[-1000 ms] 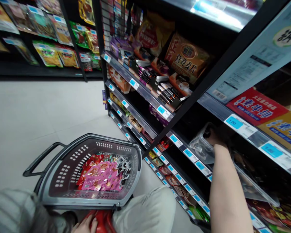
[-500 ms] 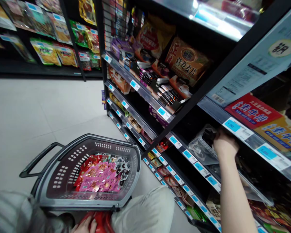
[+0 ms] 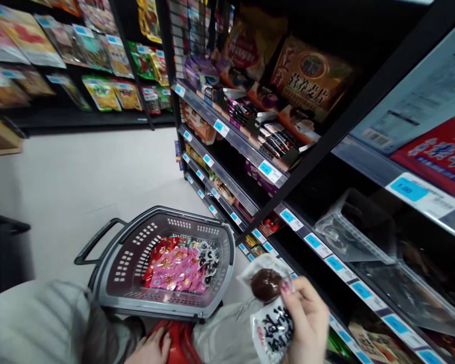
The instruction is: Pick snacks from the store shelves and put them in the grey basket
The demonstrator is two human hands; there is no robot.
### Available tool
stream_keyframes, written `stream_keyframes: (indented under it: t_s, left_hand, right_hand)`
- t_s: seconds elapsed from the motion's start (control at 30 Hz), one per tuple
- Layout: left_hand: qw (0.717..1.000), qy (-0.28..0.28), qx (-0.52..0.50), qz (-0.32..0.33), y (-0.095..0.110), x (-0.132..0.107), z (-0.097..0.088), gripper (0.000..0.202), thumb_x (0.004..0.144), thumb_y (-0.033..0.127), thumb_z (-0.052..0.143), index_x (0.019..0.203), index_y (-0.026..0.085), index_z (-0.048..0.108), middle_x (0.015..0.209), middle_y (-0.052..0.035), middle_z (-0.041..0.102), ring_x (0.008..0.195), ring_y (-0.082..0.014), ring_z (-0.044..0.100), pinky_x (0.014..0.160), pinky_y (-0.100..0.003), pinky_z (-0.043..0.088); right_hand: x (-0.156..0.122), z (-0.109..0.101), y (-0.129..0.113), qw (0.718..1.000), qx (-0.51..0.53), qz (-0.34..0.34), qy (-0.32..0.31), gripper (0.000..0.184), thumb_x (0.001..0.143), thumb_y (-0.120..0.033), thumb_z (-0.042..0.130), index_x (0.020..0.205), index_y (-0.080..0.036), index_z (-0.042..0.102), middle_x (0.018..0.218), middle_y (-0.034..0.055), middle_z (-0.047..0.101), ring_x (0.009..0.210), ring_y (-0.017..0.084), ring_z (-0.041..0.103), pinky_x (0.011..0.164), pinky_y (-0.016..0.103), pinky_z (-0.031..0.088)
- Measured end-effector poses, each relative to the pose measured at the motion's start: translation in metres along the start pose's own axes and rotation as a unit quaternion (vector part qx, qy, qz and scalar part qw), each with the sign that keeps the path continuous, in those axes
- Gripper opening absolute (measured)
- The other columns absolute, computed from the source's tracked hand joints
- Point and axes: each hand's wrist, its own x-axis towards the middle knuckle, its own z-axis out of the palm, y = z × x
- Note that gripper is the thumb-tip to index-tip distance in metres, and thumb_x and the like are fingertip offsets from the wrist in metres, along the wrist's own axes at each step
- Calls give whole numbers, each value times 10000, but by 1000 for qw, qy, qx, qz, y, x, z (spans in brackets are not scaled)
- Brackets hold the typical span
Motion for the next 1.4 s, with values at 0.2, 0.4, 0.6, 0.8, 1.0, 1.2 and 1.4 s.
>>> stream_keyframes:
  t_s: [0.2, 0.4, 0.6, 0.8, 1.0, 1.2, 1.4]
  left_hand:
    - [999, 27, -5, -20, 0, 0, 4, 456, 828, 290, 252, 1134, 136, 553, 1154, -51, 581, 1079, -230, 497, 930, -323, 368]
    - [999, 52, 1, -13, -1, 0, 10, 441, 834, 287, 253, 1105, 142, 569, 1148, -61, 583, 1060, -222, 510, 923, -321, 367]
    - [998, 63, 6, -1, -4, 2, 13, 431, 831, 289, 252, 1069, 157, 586, 1108, -44, 605, 1029, -229, 529, 903, -326, 382]
    - [998, 68, 13, -3, -4, 3, 17, 432, 831, 294, 255, 1069, 152, 587, 1123, -47, 599, 1038, -241, 527, 895, -334, 386]
    - [996, 93, -8, -7, -5, 2, 19, 420, 832, 300, 259, 1047, 166, 593, 1070, -53, 624, 998, -240, 540, 850, -335, 410]
    - [994, 109, -23, -4, -4, 1, 18, 418, 843, 299, 239, 1000, 164, 603, 1023, -65, 631, 976, -226, 531, 840, -328, 400]
    - [994, 104, -30, -12, -5, 2, 20, 417, 846, 303, 240, 1003, 160, 599, 1024, -72, 626, 991, -224, 519, 873, -329, 367]
  right_hand:
    - [13, 22, 44, 970, 104, 110, -191, 171, 617, -275, 687, 710, -161, 600, 607, 6, 584, 517, 117, 505, 497, 219, 369]
    - [13, 42, 74, 765, 519, 119, -363, 215, 736, -314, 583, 580, -190, 501, 438, -69, 444, 353, 45, 405, 409, 168, 373]
    - [-7, 78, 86, 424, 769, 97, -469, 255, 816, -197, 448, 563, -193, 418, 385, -99, 453, 278, 38, 431, 371, 141, 382]
    - [4, 81, 97, 442, 707, 41, -551, 226, 809, -223, 461, 584, -204, 464, 420, -93, 474, 309, 43, 463, 397, 146, 405]
    - [38, 39, 102, 889, -6, 99, -448, 159, 732, -291, 570, 646, -158, 587, 580, -12, 539, 533, 90, 477, 520, 198, 345]
    - [67, 54, 185, 866, -328, 101, -364, 198, 652, -330, 504, 584, -156, 569, 579, -1, 538, 610, 142, 490, 601, 232, 353]
    - [78, 81, 224, 889, -382, 129, -216, 146, 635, -305, 473, 614, -184, 552, 680, 73, 591, 774, 220, 553, 698, 299, 375]
